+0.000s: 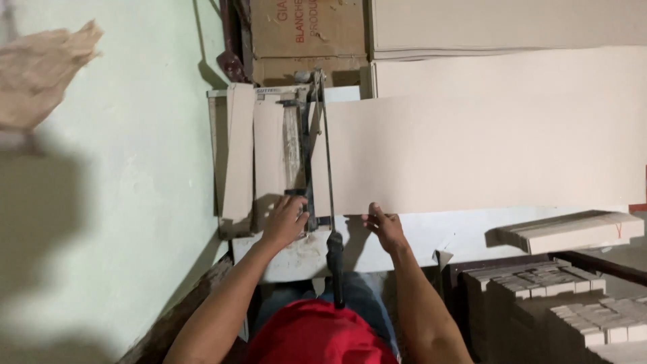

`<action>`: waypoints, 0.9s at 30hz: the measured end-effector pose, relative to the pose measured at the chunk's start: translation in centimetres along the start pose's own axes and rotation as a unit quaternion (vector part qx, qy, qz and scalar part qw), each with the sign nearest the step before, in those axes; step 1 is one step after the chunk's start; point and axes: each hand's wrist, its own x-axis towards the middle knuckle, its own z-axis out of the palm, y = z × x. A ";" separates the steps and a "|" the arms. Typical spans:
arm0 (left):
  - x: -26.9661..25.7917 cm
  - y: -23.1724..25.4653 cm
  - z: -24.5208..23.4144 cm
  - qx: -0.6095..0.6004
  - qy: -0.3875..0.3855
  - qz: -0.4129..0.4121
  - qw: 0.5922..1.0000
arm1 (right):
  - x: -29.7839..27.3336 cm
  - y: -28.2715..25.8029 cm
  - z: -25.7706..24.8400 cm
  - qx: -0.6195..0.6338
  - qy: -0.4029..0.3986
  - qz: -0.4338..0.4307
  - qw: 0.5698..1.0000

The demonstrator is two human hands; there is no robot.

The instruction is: The person operates a manual paper cutter to trim large sheets of beige paper. They align the paper against the machine's guide, pull down the cutting lever to slice the sheet, and then remove the cut piece. This process is repeated multiple times.

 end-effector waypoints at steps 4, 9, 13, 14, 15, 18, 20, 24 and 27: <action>5.4 1.9 0.4 0.114 0.029 0.011 0.993 | 0.7 -0.2 -0.1 -0.013 -0.002 0.020 1.000; 10.8 3.3 0.8 0.247 0.028 -0.032 0.968 | 2.1 0.5 -0.3 0.000 -0.001 0.036 0.999; 12.2 3.8 1.0 0.299 -0.001 -0.070 0.952 | 2.5 0.9 -0.3 -0.013 -0.003 0.031 0.999; 12.0 4.3 0.8 0.327 -0.007 -0.080 0.941 | 2.5 1.1 -0.4 -0.024 -0.007 0.028 0.999; 12.2 3.7 1.4 0.328 -0.014 -0.082 0.941 | 2.5 1.3 -1.1 -0.023 -0.004 0.035 0.999; 12.9 2.6 2.2 0.356 -0.006 -0.084 0.931 | 1.5 0.4 -1.1 -0.313 -0.068 0.047 0.946; 13.2 2.8 2.1 0.400 0.000 -0.088 0.912 | -1.1 -1.5 0.8 -0.545 -0.046 -0.024 0.837; 13.5 2.2 2.1 0.367 -0.014 -0.080 0.927 | -19.4 -7.7 10.2 -0.558 -0.096 -0.030 0.823; 15.4 1.8 2.5 0.447 -0.032 -0.087 0.890 | -16.8 0.9 9.8 -0.647 -0.072 -0.078 0.755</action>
